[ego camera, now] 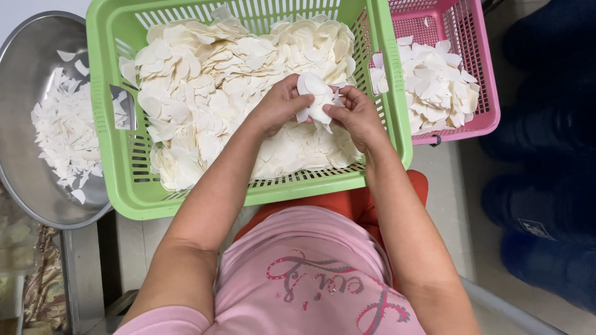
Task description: The person sits on a low stool and sorts white, thin, round food slices from a green basket into a pink basket and a metal bowl. They pick up slices, separate them, and place them into the other containers by hand.
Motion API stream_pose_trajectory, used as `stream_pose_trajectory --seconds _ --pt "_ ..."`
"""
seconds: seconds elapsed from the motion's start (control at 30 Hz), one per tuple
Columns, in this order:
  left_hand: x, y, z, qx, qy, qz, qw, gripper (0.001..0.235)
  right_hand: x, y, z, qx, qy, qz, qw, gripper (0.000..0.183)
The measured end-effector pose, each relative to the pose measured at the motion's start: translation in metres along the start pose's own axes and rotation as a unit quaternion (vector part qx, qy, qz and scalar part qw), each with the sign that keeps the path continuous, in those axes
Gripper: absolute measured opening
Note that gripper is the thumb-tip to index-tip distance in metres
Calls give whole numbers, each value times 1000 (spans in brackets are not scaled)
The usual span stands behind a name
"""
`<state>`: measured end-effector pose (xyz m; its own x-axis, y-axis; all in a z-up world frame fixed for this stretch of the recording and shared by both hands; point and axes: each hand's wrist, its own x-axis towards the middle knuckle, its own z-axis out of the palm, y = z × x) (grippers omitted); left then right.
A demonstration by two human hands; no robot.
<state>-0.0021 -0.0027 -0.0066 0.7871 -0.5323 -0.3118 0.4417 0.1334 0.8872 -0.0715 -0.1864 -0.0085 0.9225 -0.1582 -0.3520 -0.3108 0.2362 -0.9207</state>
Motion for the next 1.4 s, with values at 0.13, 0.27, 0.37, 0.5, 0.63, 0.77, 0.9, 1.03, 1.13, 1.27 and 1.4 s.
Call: stream_pose_trajectory --seconds 0.13,0.27,0.37,0.5,0.63,0.77,0.9,1.03,1.13,1.27,1.4 --pt "-11 15 4 56 -27 34 998 60 0 3 -3 9 -4 -7 1000 38" --pt "-6 14 -2 85 -14 51 995 59 0 2 -5 27 -22 -3 999 35" --pt "-3 11 -4 57 5 51 997 58 -3 -3 -3 50 -29 -3 998 35" --pt "3 6 -7 44 32 68 996 54 -8 -13 1 84 -33 9 996 31" --pt "0 7 -1 32 29 70 997 53 -12 -14 4 33 -33 -8 999 41" --pt "-6 12 5 -1 10 65 998 44 -5 -6 0 17 -8 -14 1000 36" --pt "-8 15 2 -41 13 38 998 41 -4 -8 1 -15 6 -23 1000 30" --pt "-5 7 2 -28 5 54 998 50 -11 -18 5 -29 14 -28 999 15" --pt "6 -7 -3 -34 -2 56 998 48 -6 -13 0 -66 36 -38 996 22" --pt "13 -15 -11 -47 -17 65 997 48 -9 -22 1 -35 44 -72 996 25" --pt "9 -13 -15 -64 -17 54 996 49 -9 -22 0 -8 33 -120 992 24"
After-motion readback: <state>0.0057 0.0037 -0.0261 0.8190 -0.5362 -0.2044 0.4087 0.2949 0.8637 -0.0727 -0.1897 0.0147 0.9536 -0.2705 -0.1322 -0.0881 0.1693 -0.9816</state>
